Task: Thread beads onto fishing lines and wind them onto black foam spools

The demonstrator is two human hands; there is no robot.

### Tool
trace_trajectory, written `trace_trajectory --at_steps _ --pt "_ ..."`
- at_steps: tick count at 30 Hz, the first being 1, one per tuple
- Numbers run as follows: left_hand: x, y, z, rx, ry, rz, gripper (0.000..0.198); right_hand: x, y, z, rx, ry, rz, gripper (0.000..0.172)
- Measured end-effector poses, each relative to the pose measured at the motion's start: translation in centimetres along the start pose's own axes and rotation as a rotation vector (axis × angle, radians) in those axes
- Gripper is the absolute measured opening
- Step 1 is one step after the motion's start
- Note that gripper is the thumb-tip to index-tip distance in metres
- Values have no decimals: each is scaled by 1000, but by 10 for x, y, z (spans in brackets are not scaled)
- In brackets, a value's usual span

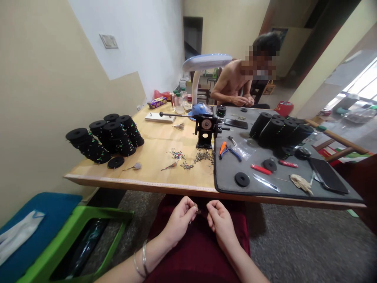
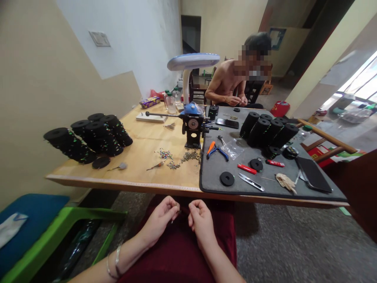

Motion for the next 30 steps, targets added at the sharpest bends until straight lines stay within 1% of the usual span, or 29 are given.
trace_trajectory --at_steps 3,6,8,10,13,16,23,30 --pt "0 -2 1 -69 40 16 23 -3 5 0 -19 -27 22 40" --pt "0 -1 4 -96 45 34 23 -5 8 -1 -45 -32 48 40" --pt "0 1 7 -25 16 19 22 -7 9 0 -74 -37 88 39" --pt "-1 2 10 102 -24 -24 20 -9 11 1 -141 -62 161 36" --pt "-3 2 11 282 -64 -94 14 -14 15 2 -303 -88 296 28" --pt "-4 2 11 390 -82 -124 10 -19 20 0 -446 -61 386 22" --pt "-7 -1 11 534 -97 -162 7 -23 24 -5 -634 -6 489 16" --pt "-9 -4 7 572 -98 -156 8 -22 22 -4 -760 4 584 13"
Point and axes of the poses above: each hand's wrist, its own x-axis towards the middle knuckle, its own z-axis out of the back of the hand, y = z × x, the point moved 3 cm from there along x, towards the middle knuckle, and after that the axes turned 5 degrees about y, right-handed, at the moved point
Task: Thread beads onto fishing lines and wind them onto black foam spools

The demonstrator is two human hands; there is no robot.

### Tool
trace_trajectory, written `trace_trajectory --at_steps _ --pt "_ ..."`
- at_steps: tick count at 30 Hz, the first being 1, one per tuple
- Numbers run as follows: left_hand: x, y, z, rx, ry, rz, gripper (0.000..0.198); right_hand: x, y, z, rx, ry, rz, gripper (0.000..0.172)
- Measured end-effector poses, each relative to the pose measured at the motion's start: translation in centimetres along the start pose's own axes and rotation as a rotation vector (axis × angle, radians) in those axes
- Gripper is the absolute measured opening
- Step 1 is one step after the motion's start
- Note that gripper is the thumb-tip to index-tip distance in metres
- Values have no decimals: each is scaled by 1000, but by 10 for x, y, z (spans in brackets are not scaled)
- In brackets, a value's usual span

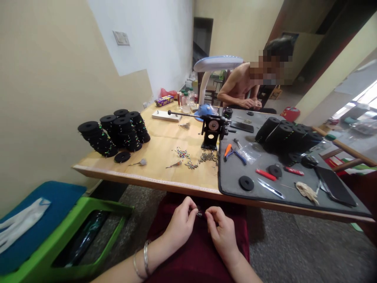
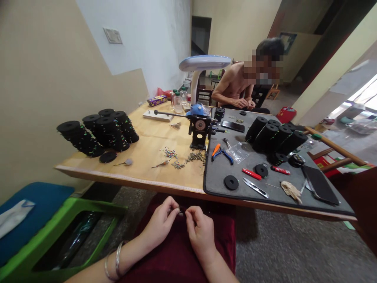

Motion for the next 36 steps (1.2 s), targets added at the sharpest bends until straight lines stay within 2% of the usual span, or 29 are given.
trace_trajectory --at_steps 12,18,26,36 --pt "-2 -5 2 53 8 -4 8 -1 2 -1 -83 30 78 12" --pt "-4 -11 2 65 11 -29 8 2 1 -2 -87 52 54 13" --pt "-7 -18 4 146 11 -100 10 2 0 -5 33 118 -43 17" --pt "-8 -20 1 262 62 -165 13 2 2 -4 -7 162 -13 16"
Point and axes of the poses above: each hand's wrist, its own x-axis towards the middle knuckle, its own z-axis out of the back of the hand, y = z × x, the point moved 3 cm from there along x, towards the middle knuckle, and after that the axes turned 5 degrees about y, right-handed, at the moved point
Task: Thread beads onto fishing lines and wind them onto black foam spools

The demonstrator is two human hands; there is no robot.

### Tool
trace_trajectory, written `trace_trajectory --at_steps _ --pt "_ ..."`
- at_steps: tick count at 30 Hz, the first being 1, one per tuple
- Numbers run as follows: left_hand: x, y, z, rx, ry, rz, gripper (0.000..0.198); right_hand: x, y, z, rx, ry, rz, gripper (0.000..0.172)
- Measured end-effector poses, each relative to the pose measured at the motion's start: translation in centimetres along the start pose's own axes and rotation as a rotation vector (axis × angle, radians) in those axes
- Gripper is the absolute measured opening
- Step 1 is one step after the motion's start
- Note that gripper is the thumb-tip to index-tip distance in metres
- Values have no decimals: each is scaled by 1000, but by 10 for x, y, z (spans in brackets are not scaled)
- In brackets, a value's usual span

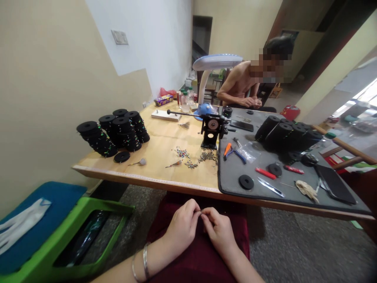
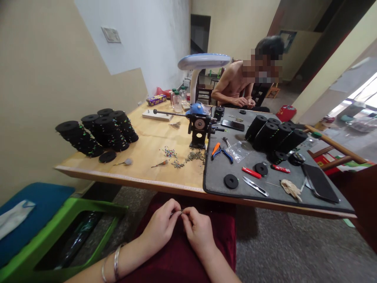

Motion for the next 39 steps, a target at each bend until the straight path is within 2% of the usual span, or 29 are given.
trace_trajectory --at_steps 10,16,20,22,26,31,35,39 --pt "3 -2 1 129 60 -42 16 1 2 0 -123 7 60 12" --pt "4 -7 6 336 94 -209 21 1 2 1 -67 36 41 9" --pt "4 -10 9 381 111 -332 23 1 4 1 -34 37 42 8" --pt "5 -11 11 372 107 -347 24 1 4 1 -13 39 33 8" --pt "6 -10 13 352 88 -304 23 1 4 2 -13 55 7 10" --pt "7 -8 14 258 123 -238 22 0 6 3 -87 63 18 11" --pt "7 -6 18 39 145 -113 16 0 11 6 -179 7 78 13" --pt "7 -5 17 -227 244 -13 10 -1 12 6 -269 -16 121 15"
Point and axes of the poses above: each hand's wrist, its own x-axis towards the middle knuckle, its own z-axis out of the back of the hand, y = z × x, the point moved 3 cm from there along x, towards the middle knuckle, and after that the axes turned 5 degrees about y, right-handed, at the moved point
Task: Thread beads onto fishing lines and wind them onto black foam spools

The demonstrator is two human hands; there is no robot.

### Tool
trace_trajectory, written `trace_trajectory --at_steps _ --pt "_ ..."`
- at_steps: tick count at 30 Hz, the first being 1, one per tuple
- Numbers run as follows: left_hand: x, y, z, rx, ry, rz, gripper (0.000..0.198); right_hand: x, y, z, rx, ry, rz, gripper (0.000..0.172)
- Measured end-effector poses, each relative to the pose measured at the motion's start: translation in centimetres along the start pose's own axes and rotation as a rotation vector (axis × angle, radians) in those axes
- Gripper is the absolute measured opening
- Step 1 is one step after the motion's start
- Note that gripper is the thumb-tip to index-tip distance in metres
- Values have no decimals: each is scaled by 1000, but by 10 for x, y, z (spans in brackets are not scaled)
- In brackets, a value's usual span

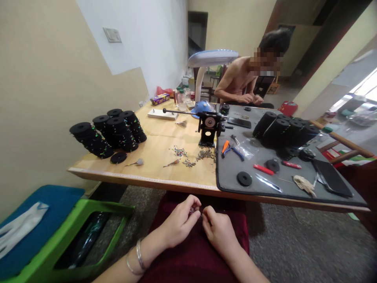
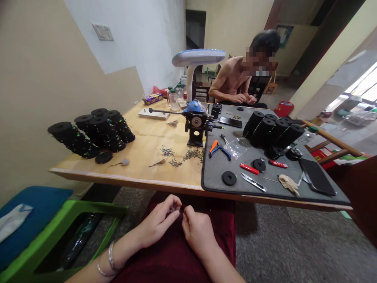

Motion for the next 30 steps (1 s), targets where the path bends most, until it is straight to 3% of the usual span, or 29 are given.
trace_trajectory --at_steps 4,11,23,30 --pt "2 2 -3 -85 32 12 31 -2 -2 -3 -55 35 25 15" --pt "6 11 -3 -130 -30 74 3 -3 -1 -4 -93 60 29 18" --pt "6 15 -4 115 -63 45 10 -1 0 -6 -108 85 35 20" --pt "5 16 -7 96 -35 82 11 -1 -9 -10 67 121 -53 11"
Point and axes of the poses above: each hand's wrist, its own x-axis towards the middle knuckle, its own z-axis out of the back of the hand, y = z × x, the point moved 3 cm from there along x, towards the middle knuckle, and after that the axes turned 5 degrees about y, right-handed, at the moved point
